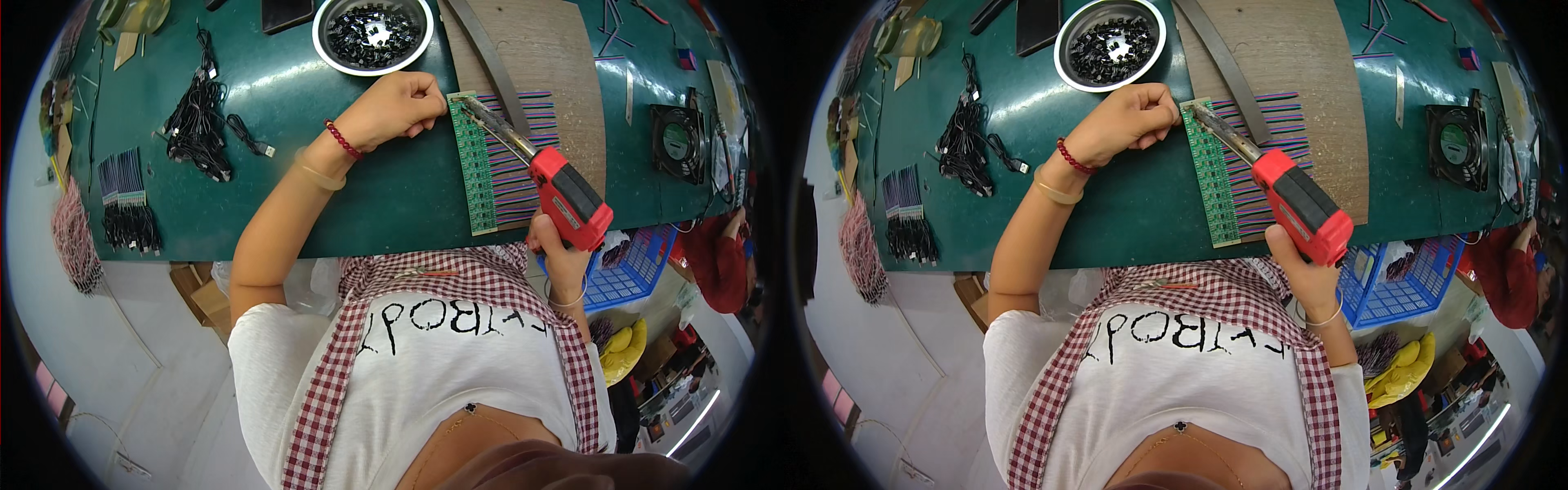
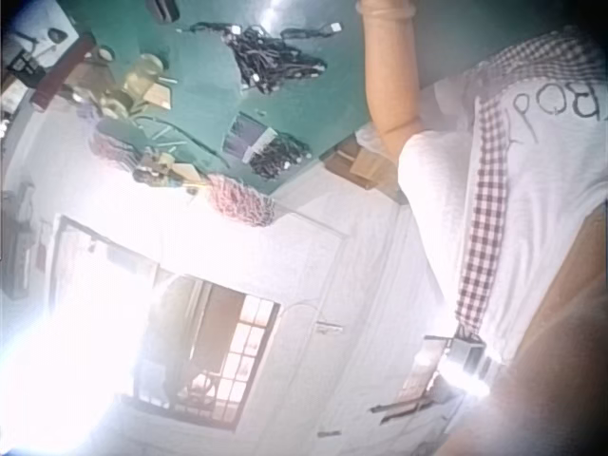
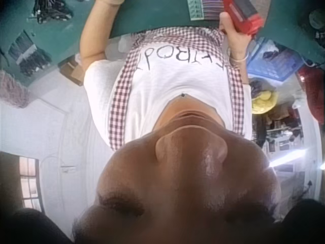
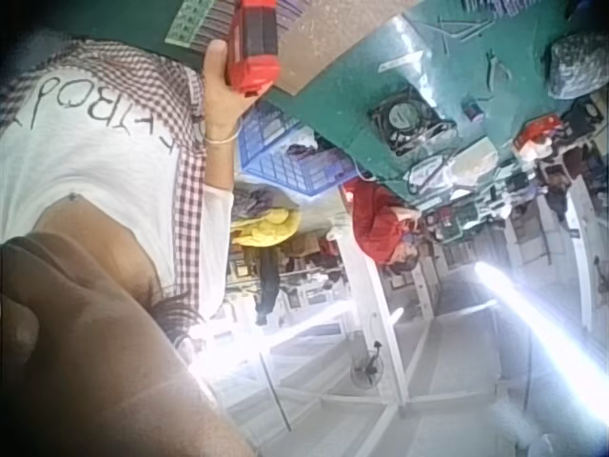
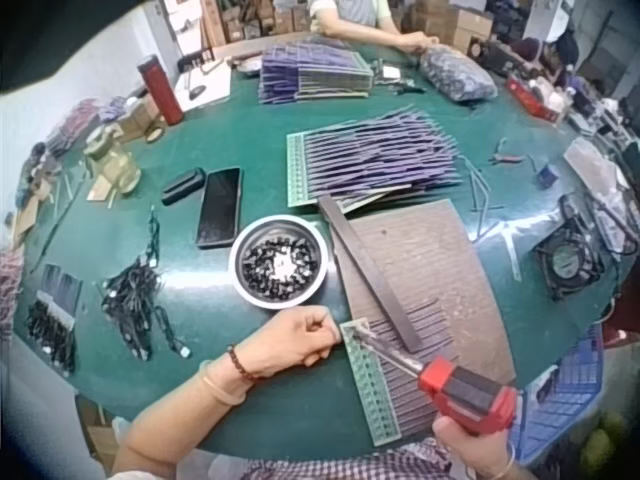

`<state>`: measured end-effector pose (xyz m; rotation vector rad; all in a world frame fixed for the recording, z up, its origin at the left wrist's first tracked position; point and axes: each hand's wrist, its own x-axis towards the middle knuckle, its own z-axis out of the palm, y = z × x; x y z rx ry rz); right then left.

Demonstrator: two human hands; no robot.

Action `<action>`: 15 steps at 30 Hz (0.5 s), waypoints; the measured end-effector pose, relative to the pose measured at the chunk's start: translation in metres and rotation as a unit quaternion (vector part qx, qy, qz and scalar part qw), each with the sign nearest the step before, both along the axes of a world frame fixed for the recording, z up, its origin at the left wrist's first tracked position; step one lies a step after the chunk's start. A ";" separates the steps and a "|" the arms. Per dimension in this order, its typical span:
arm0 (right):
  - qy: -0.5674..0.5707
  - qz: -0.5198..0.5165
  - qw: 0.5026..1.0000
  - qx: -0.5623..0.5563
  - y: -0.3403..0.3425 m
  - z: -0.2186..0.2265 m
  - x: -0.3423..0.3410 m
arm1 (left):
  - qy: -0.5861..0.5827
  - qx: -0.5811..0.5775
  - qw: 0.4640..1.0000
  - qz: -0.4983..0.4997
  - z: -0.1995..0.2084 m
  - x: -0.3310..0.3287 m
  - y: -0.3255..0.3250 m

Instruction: The person solders cables and wires onto circuit boards by hand using a soldering iron, aligning each wire connection before applying heat.

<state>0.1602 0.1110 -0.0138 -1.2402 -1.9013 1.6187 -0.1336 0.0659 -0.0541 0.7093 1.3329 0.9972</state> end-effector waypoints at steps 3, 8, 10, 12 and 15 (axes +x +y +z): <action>-0.008 -0.004 1.000 0.018 -0.001 -0.003 0.005 | 0.006 0.000 1.000 0.004 0.000 0.000 0.000; 0.028 -0.033 0.999 -0.004 -0.001 0.003 -0.001 | -0.001 -0.002 1.000 0.004 -0.001 0.000 0.000; 0.027 -0.028 0.999 -0.007 0.000 0.002 -0.002 | -0.001 -0.005 1.000 0.005 -0.001 0.000 0.000; 0.018 -0.025 0.999 -0.038 -0.001 0.003 -0.005 | 0.000 -0.008 1.000 0.006 -0.002 0.001 0.001; 0.020 -0.006 0.999 -0.034 -0.003 0.002 -0.001 | -0.014 0.000 1.000 0.007 -0.002 0.000 0.000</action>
